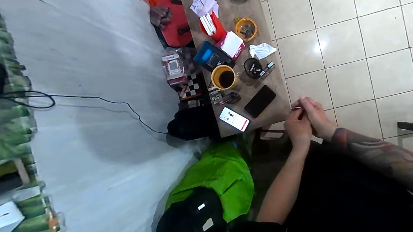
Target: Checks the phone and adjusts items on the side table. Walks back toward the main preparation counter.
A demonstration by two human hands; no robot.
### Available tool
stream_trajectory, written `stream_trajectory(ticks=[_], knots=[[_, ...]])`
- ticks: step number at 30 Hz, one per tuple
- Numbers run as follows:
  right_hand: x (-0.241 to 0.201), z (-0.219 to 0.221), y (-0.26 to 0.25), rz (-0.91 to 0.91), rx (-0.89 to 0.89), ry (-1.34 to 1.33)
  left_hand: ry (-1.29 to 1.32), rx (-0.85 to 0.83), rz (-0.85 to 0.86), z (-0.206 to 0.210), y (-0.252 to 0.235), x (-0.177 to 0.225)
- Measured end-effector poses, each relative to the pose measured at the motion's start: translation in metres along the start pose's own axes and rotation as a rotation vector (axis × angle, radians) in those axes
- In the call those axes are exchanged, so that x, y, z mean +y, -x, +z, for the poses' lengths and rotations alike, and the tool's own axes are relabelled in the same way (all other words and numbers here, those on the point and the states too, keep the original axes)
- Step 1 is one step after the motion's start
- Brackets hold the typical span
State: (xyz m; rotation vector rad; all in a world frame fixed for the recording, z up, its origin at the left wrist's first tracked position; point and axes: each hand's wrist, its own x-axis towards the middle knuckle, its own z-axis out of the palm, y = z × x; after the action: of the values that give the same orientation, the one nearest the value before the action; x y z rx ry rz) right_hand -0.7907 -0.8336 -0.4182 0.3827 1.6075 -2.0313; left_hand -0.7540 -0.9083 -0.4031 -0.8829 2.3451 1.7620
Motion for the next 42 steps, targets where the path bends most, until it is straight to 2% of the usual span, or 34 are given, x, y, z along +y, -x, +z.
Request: stream_trajectory(ticks=[3,6,8,11,14,15,16,18,22,24,26,28,30,33,35,38,42], knots=[[-0.005,-0.013,0.012,0.034,0.11,-0.065,-0.086,-0.197,0.146,0.003,0.016,-0.002],[-0.003,-0.045,0.019,0.054,0.177,-0.028,-0.189,-0.598,0.189,0.007,0.033,0.006],[0.002,-0.066,0.023,0.039,0.204,0.031,-0.149,-0.787,0.188,0.01,0.037,0.006],[0.009,-0.088,0.038,0.004,0.234,0.049,-0.054,-0.946,0.2,0.009,0.035,0.008],[0.006,-0.118,0.051,0.072,0.25,0.023,-0.02,-1.048,0.266,-0.005,0.028,0.013],[0.005,-0.132,0.055,0.102,0.251,0.005,-0.005,-0.993,0.27,-0.013,0.024,0.012],[0.003,-0.146,0.06,0.13,0.253,-0.019,0.006,-0.868,0.234,-0.025,0.017,0.009],[0.002,-0.172,0.076,0.166,0.266,-0.045,0.028,-0.483,0.117,-0.054,-0.006,-0.004],[0.008,-0.209,0.116,0.19,0.368,-0.033,-0.08,0.231,0.173,-0.146,-0.087,-0.05],[0.016,-0.218,0.132,0.189,0.436,-0.038,-0.159,0.449,0.147,-0.194,-0.138,-0.071],[0.026,-0.224,0.147,0.193,0.479,-0.03,-0.223,0.485,0.038,-0.231,-0.181,-0.088],[0.034,-0.227,0.16,0.211,0.511,0.0,-0.224,0.459,-0.04,-0.249,-0.214,-0.098],[0.038,-0.225,0.169,0.234,0.551,0.042,-0.164,0.468,-0.064,-0.252,-0.235,-0.098],[0.039,-0.222,0.177,0.255,0.602,0.08,-0.106,0.584,-0.024,-0.24,-0.245,-0.092],[0.04,-0.222,0.181,0.244,0.612,0.104,-0.151,0.674,0.064,-0.224,-0.234,-0.09],[0.044,-0.221,0.182,0.24,0.612,0.122,-0.252,0.748,0.294,-0.183,-0.197,-0.086],[0.05,-0.214,0.189,0.252,0.632,0.129,-0.305,0.513,0.457,-0.094,-0.132,-0.09]])
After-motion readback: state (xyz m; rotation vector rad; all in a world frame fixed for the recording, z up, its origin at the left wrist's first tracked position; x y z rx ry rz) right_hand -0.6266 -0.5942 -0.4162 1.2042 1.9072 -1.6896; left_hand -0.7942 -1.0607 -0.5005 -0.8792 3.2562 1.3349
